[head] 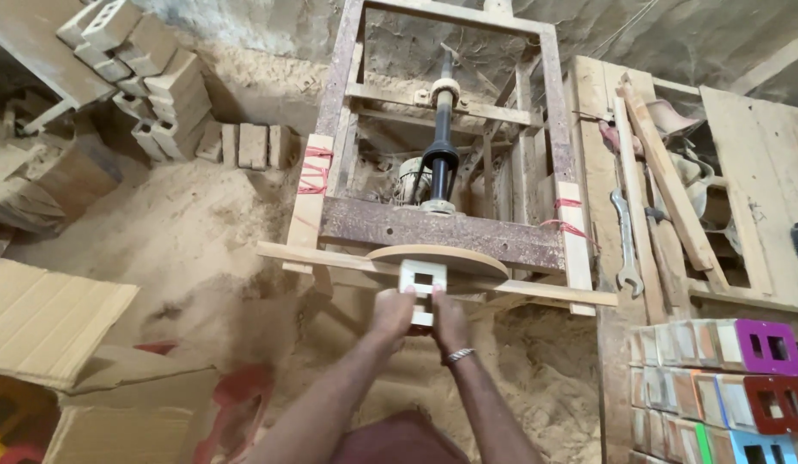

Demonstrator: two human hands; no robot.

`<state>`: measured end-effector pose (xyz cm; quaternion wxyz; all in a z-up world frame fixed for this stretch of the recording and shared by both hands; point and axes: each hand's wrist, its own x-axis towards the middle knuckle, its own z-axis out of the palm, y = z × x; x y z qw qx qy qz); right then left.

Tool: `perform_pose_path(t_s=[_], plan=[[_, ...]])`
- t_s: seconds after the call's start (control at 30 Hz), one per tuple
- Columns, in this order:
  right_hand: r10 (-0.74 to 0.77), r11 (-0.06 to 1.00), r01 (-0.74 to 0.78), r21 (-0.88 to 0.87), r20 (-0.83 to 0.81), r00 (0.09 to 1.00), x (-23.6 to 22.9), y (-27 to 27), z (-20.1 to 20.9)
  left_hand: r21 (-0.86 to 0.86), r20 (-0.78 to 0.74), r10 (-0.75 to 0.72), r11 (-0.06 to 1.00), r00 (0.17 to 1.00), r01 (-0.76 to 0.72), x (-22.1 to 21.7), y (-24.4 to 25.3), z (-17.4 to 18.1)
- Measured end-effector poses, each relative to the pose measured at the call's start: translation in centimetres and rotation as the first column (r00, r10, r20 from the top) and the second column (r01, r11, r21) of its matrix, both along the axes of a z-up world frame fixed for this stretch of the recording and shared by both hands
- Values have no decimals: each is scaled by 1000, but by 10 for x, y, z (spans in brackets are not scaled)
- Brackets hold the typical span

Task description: The person sands the edges of several small, colorful wooden blocks using a rotating grinding wheel. They pick up each block from a cardboard box, press it against the spinning wheel to smooth the edges, and then place the finished block on a nearby wooden surface.

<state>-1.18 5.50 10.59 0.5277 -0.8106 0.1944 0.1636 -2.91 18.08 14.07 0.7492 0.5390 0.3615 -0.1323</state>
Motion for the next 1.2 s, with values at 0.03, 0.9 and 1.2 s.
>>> perform_pose_path(t_s=[0.03, 0.9, 1.2], plan=[[-32, 998, 32, 49, 1, 999, 1, -13, -3, -42, -19, 2, 999, 1000, -3, 2, -13, 0], [197, 950, -165, 265, -101, 975, -40, -53, 56, -543, 234, 224, 837, 946, -64, -73, -5, -23], [-177, 841, 213, 497, -119, 977, -14, 33, 47, -464, 40, 347, 837, 937, -290, -2, 8, -48]])
